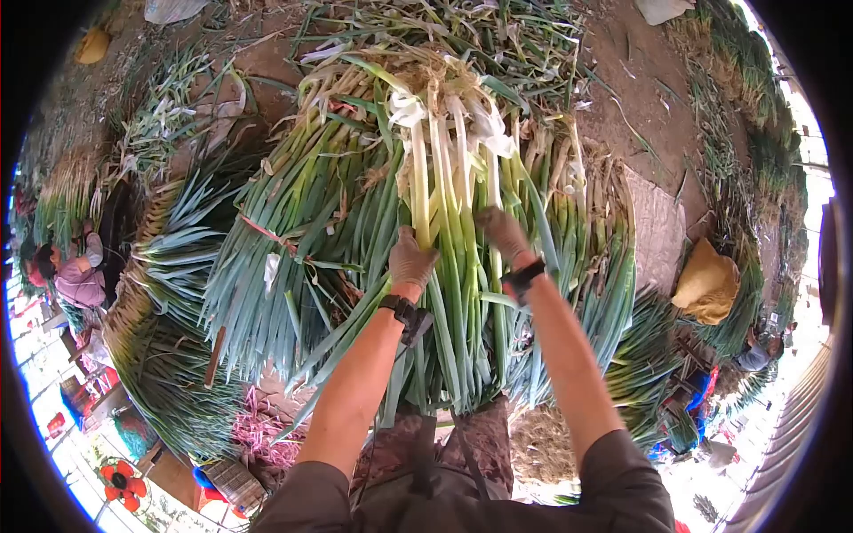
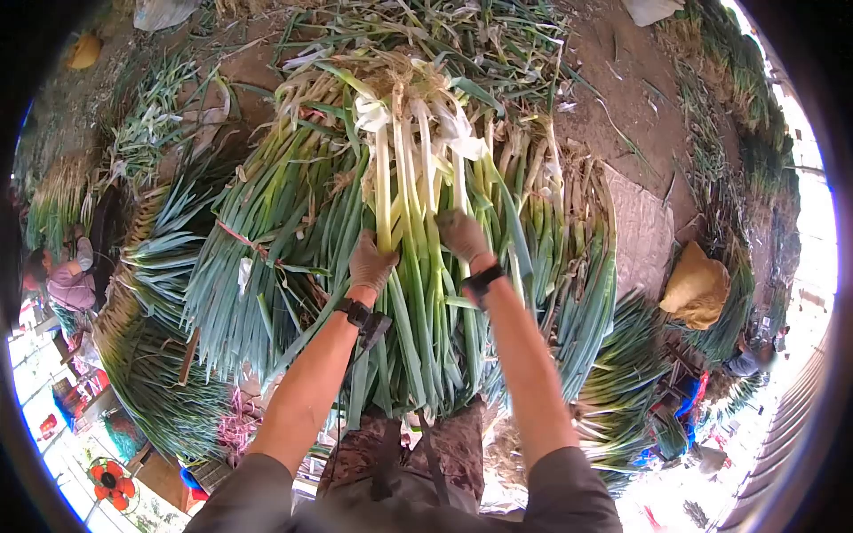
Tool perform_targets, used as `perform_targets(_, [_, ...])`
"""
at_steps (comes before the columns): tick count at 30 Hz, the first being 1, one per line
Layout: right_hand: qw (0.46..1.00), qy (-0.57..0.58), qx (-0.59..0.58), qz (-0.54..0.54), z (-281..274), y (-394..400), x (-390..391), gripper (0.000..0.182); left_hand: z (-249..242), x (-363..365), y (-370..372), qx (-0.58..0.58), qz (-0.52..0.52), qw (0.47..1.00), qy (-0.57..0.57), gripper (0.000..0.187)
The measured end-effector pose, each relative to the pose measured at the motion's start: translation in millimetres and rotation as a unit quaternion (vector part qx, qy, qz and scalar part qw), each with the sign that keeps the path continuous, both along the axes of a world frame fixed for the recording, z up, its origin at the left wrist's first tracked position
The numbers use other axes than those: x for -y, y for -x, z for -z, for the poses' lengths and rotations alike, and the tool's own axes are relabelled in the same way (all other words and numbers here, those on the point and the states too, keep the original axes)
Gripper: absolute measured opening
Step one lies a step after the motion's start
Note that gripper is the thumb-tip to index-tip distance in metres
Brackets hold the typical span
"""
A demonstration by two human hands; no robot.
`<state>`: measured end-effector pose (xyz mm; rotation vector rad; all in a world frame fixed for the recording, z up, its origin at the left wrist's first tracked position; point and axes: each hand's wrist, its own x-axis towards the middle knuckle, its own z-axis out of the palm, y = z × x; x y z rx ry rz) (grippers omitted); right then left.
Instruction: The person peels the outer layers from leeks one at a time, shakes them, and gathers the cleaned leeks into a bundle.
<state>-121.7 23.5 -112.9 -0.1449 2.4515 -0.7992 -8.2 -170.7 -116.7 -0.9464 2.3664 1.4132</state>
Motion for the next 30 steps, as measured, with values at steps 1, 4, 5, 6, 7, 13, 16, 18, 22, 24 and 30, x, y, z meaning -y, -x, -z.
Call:
perform_targets(1, [0.991,0.064,0.029,0.110,10,-22,19,0.046,-4,1,1,-0.013,-0.012,1.000,-0.014,0.047])
perform_targets(4, [0.978,0.028,-0.078,0.192,23,-69,60,0.064,27,4,-5,-0.033,-0.068,0.991,-0.112,0.045])
perform_targets(5, [0.977,-0.001,-0.075,0.199,1,-73,70,0.065,34,4,-7,-0.042,-0.085,0.983,-0.156,0.045])
perform_targets(6, [0.983,-0.004,-0.054,0.174,-2,-72,69,0.063,31,3,-5,-0.032,-0.052,0.987,-0.147,0.057])
perform_targets(7, [0.988,-0.009,-0.033,0.148,-5,-71,67,0.062,27,0,-6,-0.045,-0.063,0.984,-0.163,0.055])
perform_targets(13, [0.896,0.365,0.169,0.190,-43,-63,43,0.054,-34,-24,-16,-0.152,-0.187,0.867,-0.437,0.042])
perform_targets(16, [0.910,0.355,0.147,0.155,-89,-89,24,0.080,-93,-41,-45,-0.148,-0.132,0.925,-0.323,0.035])
perform_targets(18, [0.901,0.356,0.176,0.178,-84,-102,7,0.113,-114,-63,-59,-0.157,-0.099,0.947,-0.262,0.034])
perform_targets(22, [0.958,0.266,0.099,0.040,-125,-106,-7,0.131,-145,-105,-90,-0.191,-0.063,0.961,-0.187,0.039])
perform_targets(24, [0.920,0.344,0.158,0.097,-156,-116,-21,0.124,-172,-119,-110,-0.181,-0.046,0.956,-0.226,0.046])
perform_targets(30, [0.920,0.336,0.179,0.096,-225,-130,-83,0.100,-207,-141,-137,-0.220,0.099,0.922,-0.304,0.059])
